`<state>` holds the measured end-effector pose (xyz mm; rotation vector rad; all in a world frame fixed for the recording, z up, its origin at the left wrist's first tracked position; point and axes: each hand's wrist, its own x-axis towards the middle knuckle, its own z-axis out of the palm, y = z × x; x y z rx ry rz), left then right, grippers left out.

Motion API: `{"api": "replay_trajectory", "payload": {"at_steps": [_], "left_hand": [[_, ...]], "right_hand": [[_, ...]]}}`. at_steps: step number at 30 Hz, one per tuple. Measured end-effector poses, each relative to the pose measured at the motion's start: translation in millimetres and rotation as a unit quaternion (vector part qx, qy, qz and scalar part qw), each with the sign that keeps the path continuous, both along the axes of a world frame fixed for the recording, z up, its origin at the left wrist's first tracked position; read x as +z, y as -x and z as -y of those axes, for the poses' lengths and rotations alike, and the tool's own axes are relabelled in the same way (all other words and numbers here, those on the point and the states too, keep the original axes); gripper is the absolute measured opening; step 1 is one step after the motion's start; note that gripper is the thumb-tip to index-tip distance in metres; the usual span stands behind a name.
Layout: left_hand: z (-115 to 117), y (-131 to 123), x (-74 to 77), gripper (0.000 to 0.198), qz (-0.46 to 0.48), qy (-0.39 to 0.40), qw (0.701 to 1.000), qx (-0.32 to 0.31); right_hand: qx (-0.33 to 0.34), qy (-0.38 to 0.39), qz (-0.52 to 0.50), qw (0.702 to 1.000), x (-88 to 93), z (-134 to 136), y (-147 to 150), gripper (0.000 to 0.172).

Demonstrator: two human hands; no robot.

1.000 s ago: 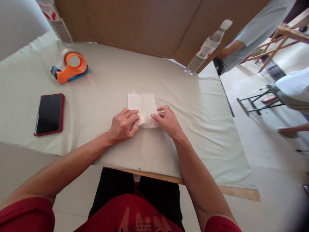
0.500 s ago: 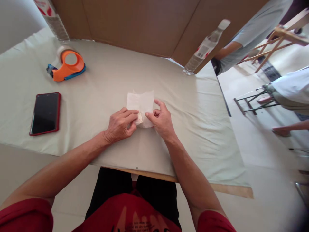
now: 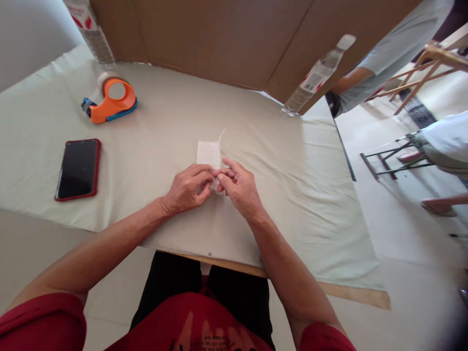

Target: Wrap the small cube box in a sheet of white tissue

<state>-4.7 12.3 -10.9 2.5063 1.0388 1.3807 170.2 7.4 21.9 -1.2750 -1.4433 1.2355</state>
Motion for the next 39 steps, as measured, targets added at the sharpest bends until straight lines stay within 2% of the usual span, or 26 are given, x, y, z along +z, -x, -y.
{"api": "replay_trajectory", "payload": {"at_steps": [7,11,15,19,24,26,28,31,35,39], "left_hand": [[0,3,1.0,0.018,0.075,0.095,0.993,-0.012],[0,4,4.8,0.014,0.124,0.171,0.977,-0.019],[-1,2,7.2,0.013,0.151,0.218,0.964,-0.007],[-3,-2,5.4,0.021,0.136,0.224,0.965,0.010],[-5,-4,1.5,0.018,0.129,0.211,0.969,0.016],[-5,-4,0.9,0.017,0.126,0.207,0.970,0.016],[-6,-4,0.9,0.016,0.122,0.212,0.970,0.015],[-6,-3,1.3,0.015,0.112,0.216,0.970,0.014],[-3,-4,0.6,0.012,0.095,0.191,0.976,0.039],[0,-4,-0.6,0.030,0.041,0.109,0.992,0.053]], "right_hand": [[0.078,-0.098,0.123,0.985,-1.8,3,-9,0.058],[0.082,-0.165,0.221,0.958,-3.2,7,-6,0.060],[0.090,-0.191,0.297,0.931,-2.4,10,-3,0.063],[0.112,-0.188,0.314,0.924,1.6,8,-6,0.068],[0.144,-0.144,0.204,0.958,3.4,1,-16,0.069],[0.119,-0.125,0.149,0.974,2.8,-1,-19,0.062],[0.061,-0.136,0.128,0.981,2.4,-4,-22,0.054],[0.006,-0.180,0.160,0.971,1.4,-12,-24,0.047],[0.040,-0.216,0.220,0.950,-2.5,-25,-21,0.046],[0.077,-0.234,0.257,0.935,-7.2,-35,-16,0.044]]}}
